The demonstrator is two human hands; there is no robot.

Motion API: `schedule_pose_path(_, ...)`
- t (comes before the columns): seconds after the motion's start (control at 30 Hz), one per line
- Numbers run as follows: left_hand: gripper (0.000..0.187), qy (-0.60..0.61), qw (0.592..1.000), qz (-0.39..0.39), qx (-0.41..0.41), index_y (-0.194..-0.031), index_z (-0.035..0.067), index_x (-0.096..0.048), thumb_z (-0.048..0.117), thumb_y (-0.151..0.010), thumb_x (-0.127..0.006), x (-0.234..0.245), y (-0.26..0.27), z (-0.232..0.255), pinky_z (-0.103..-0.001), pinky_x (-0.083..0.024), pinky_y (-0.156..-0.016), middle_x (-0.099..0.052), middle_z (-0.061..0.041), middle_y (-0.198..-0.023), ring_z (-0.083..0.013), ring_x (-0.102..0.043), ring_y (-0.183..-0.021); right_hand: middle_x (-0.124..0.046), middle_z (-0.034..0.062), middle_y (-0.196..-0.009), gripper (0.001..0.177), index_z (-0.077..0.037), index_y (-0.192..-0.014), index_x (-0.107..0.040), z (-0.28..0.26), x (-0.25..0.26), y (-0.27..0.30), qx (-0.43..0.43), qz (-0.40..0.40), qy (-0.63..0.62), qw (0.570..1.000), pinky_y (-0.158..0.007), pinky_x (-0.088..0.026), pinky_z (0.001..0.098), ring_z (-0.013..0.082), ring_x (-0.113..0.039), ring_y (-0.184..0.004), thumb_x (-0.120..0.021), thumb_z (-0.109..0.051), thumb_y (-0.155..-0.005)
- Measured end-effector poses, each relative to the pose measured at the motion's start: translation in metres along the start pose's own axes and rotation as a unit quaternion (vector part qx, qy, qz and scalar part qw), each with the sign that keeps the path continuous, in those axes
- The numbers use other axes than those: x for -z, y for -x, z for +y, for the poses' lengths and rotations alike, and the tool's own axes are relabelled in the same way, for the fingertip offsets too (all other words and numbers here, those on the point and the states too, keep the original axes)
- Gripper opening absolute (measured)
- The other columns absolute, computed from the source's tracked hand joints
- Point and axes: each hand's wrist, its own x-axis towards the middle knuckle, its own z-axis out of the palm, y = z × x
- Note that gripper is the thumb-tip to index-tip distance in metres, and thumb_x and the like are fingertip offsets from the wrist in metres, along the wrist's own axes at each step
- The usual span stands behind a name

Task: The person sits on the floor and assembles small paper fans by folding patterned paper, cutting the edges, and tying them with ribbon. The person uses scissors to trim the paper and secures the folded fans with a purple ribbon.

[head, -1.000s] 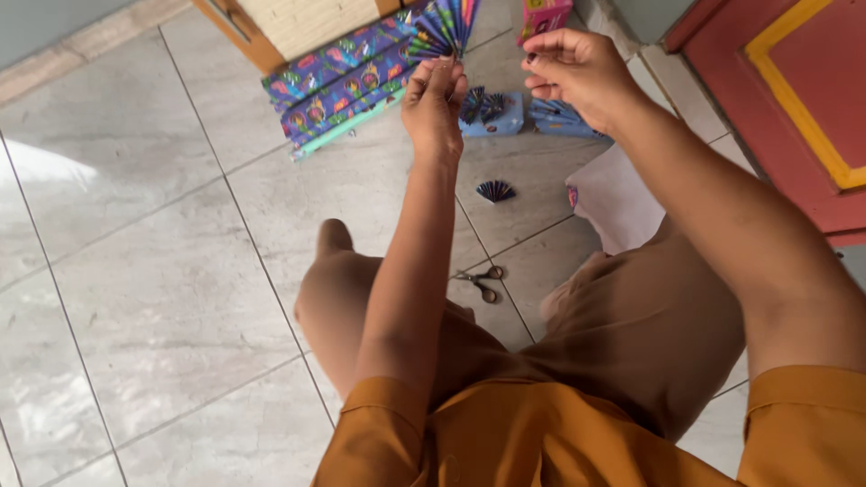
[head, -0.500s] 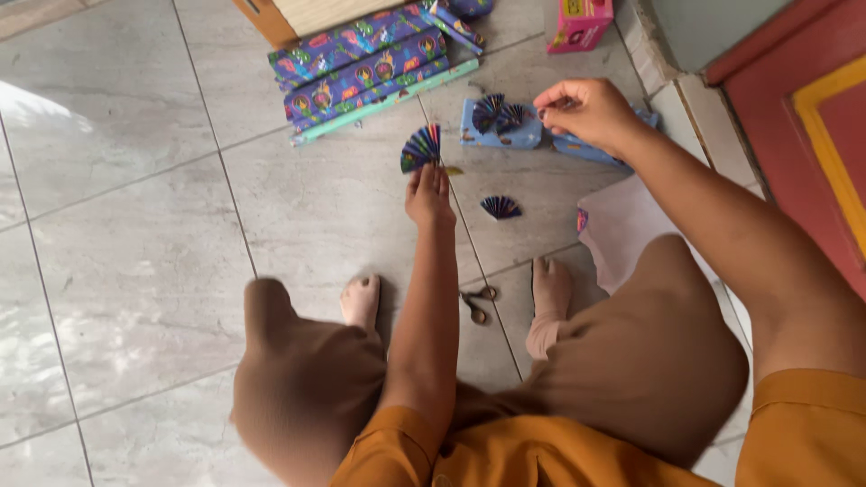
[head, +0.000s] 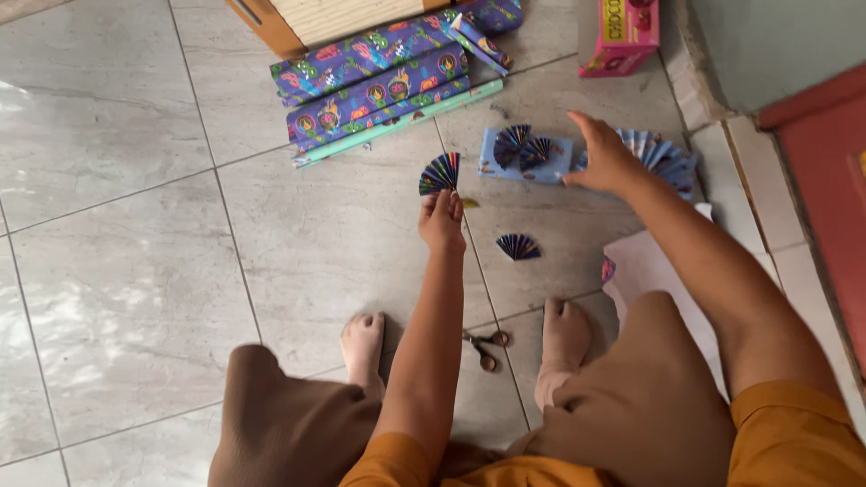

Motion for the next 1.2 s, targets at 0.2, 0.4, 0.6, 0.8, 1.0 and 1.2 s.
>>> schedule_pose_path(0.2, 0.012, -0.008, 1.0, 0.009, 0.008, -0.104, 0.005, -0.062, 0.005, -0.095, -0.07, 0.008, -0.021, 0.006, -0.031, -0.06, -0.08, -0.069, -0.005, -0.094, -0.0166, -0.071, -0.088, -0.034, 0.0248, -0.158, 0.141, -0.014, -0.161, -0.017, 0.011, -0.024, -0.005, -0.005, -0.058, 0.117, 0.991, -0.119, -0.031, 0.0515, 0.043, -0.033, -0.147, -0.101, -0.029, -0.049)
schedule_pose_path(0.4, 0.016, -0.026, 0.998, 0.044, 0.025, -0.109, 0.005, -0.064, 0.007, -0.095, -0.069, -0.005, -0.021, 0.018, -0.03, -0.059, -0.084, -0.071, -0.005, -0.099, -0.0158, -0.071, -0.092, -0.038, 0.0243, -0.152, 0.143, -0.017, -0.16, -0.01, 0.017, -0.045, -0.029, -0.045, -0.123, 0.145, 0.981, -0.11, -0.036, 0.0532, 0.0432, -0.039, -0.139, -0.102, -0.032, -0.053)
schedule_pose_path(0.6, 0.014, -0.047, 0.998, 0.032, 0.008, -0.107, 0.005, -0.063, 0.007, -0.095, -0.07, -0.005, -0.023, 0.031, -0.03, -0.059, -0.084, -0.069, -0.004, -0.098, -0.0146, -0.07, -0.094, -0.054, 0.0216, -0.137, 0.136, -0.016, -0.165, -0.009, 0.023, -0.06, -0.039, -0.02, -0.135, 0.101, 0.985, -0.109, -0.042, 0.0484, 0.041, -0.052, -0.128, -0.096, -0.024, -0.06)
schedule_pose_path(0.8, 0.016, -0.069, 0.996, 0.054, -0.003, -0.105, 0.005, -0.062, 0.007, -0.093, -0.072, 0.004, -0.028, 0.039, -0.029, -0.059, -0.083, -0.069, -0.003, -0.098, -0.015, -0.07, -0.094, -0.054, 0.0229, -0.137, 0.132, -0.013, -0.162, -0.014, 0.005, -0.072, -0.059, 0.038, -0.114, 0.094, 0.988, -0.11, -0.04, 0.0495, 0.041, -0.052, -0.128, -0.096, -0.022, -0.059)
schedule_pose_path(1.0, 0.024, -0.107, 0.991, 0.082, -0.002, -0.11, 0.0, -0.063, 0.004, -0.089, -0.074, 0.033, -0.027, 0.029, -0.027, -0.058, -0.077, -0.07, -0.007, -0.098, -0.0152, -0.07, -0.088, -0.053, 0.0214, -0.137, 0.127, -0.012, -0.158, -0.022, -0.015, -0.067, -0.065, 0.032, -0.107, 0.062, 0.992, -0.11, -0.038, 0.0506, 0.0403, -0.05, -0.129, -0.098, -0.031, -0.057)
schedule_pose_path(1.2, 0.029, -0.139, 0.985, 0.099, 0.036, -0.114, -0.003, -0.063, 0.002, -0.088, -0.076, 0.064, -0.03, 0.015, -0.024, -0.06, -0.073, -0.071, -0.01, -0.098, -0.0153, -0.069, -0.083, -0.054, 0.0161, -0.148, 0.079, -0.013, -0.145, -0.053, -0.019, -0.067, -0.048, 0.096, 0.014, 0.0, 0.995, -0.115, -0.042, 0.0485, 0.0377, -0.05, -0.139, -0.089, -0.024, -0.076)
